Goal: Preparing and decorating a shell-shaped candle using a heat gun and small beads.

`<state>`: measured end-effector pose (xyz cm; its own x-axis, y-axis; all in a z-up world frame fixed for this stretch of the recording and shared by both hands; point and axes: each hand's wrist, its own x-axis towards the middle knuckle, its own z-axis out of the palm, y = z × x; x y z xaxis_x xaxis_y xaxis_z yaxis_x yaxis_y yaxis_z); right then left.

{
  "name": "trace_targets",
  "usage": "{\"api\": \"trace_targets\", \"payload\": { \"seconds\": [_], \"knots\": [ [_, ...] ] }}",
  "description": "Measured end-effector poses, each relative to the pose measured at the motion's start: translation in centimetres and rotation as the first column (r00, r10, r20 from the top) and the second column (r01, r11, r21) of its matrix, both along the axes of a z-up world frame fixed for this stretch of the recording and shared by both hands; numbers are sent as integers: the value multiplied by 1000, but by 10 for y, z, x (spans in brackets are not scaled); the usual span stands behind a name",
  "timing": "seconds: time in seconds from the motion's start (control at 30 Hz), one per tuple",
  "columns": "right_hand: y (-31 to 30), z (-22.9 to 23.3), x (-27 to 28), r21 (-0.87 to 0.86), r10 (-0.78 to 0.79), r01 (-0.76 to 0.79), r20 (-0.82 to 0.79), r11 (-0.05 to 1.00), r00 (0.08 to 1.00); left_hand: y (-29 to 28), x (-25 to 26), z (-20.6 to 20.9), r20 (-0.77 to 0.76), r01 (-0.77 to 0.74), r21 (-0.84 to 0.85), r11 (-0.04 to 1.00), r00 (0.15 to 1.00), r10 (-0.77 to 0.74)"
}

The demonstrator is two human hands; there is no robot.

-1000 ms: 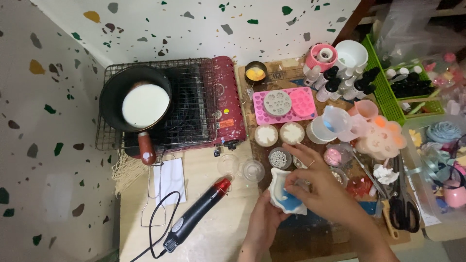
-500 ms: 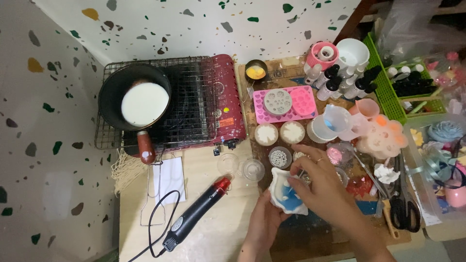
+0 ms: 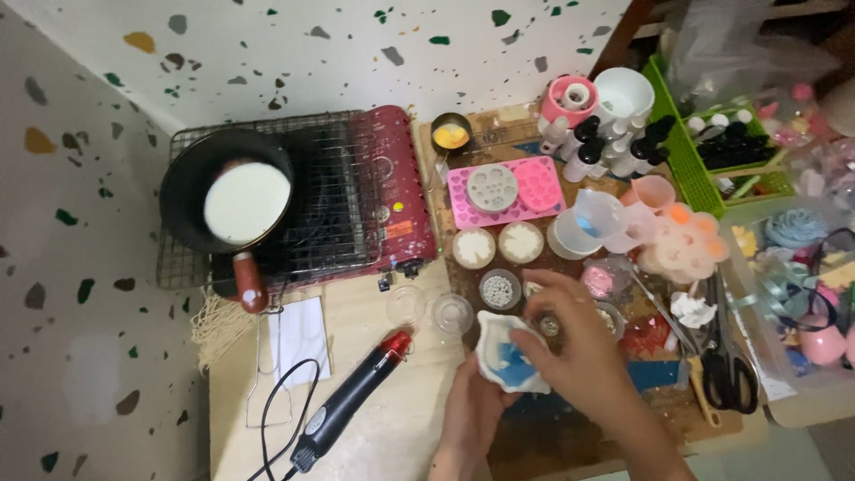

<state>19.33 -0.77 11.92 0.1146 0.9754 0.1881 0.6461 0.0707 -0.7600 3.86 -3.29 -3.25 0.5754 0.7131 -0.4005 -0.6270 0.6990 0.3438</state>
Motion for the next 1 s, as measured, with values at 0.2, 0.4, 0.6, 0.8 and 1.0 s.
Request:
{"api": "trace_targets", "payload": {
  "seconds": [0.2,0.4,0.6,0.8,1.0],
  "knots": [
    [-54,-115,104,-183,-652,626,-258,758,713,9,-10,16,-24,-36,-18,999,999,35],
    [-14,-188,149,189,-541,506,303,841,785,7,-11,4,-53,-44,-129,991,998,38],
    [1,-173,159,-124,-416,543,510,831,753,6,-7,16,-16,-26,-87,996,1000,24],
    [-35,-141,127,-328,-338,544,513,772,789,5,-1,12,-39,-17,-113,993,999,13],
    [-38,-162,103,-258,-256,508,630,822,733,4,4,11,-3,-7,-79,997,1000,7]
  ]
}}
